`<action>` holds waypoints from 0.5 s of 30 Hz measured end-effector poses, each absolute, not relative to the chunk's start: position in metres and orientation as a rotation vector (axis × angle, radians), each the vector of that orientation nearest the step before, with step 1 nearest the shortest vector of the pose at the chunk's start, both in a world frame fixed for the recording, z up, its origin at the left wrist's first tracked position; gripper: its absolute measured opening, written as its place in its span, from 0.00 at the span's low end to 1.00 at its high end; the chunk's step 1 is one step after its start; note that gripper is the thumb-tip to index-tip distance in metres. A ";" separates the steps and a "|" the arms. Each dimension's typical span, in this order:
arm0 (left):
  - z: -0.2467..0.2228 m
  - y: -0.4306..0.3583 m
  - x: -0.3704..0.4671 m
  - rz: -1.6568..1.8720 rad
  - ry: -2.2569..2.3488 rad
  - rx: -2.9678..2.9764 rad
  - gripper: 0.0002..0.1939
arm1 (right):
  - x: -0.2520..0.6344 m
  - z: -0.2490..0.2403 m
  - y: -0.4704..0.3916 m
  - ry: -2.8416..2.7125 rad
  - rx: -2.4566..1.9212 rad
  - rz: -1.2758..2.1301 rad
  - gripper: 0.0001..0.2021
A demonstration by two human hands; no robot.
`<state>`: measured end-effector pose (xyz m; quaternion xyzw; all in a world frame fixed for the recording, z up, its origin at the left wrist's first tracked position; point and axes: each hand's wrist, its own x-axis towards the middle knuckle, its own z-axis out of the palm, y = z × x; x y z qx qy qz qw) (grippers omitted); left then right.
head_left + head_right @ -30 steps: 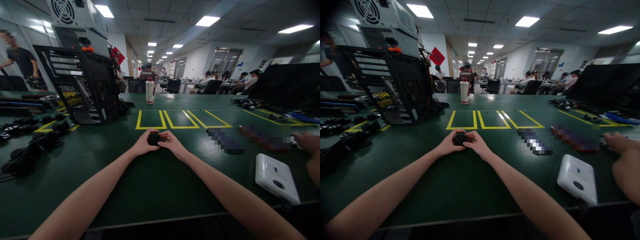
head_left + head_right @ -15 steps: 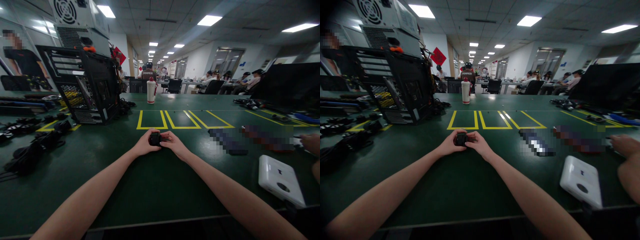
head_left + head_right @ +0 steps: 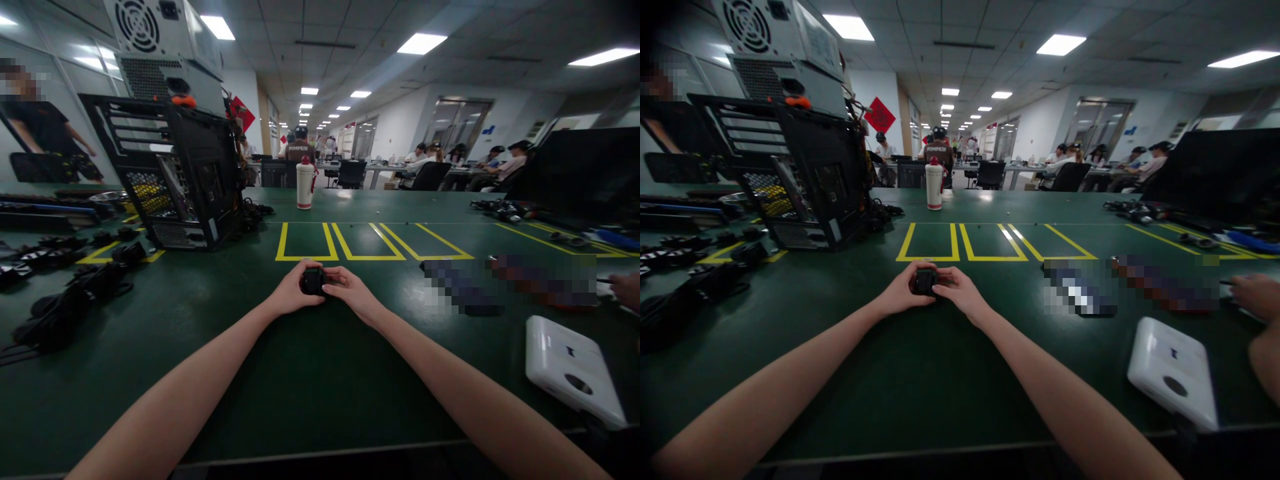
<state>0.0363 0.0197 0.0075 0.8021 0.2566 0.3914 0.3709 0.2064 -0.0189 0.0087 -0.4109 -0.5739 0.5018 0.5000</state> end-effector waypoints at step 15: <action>0.007 0.020 0.036 1.005 0.670 2.090 0.31 | 0.205 0.008 -0.018 -1.379 -1.016 1.185 0.15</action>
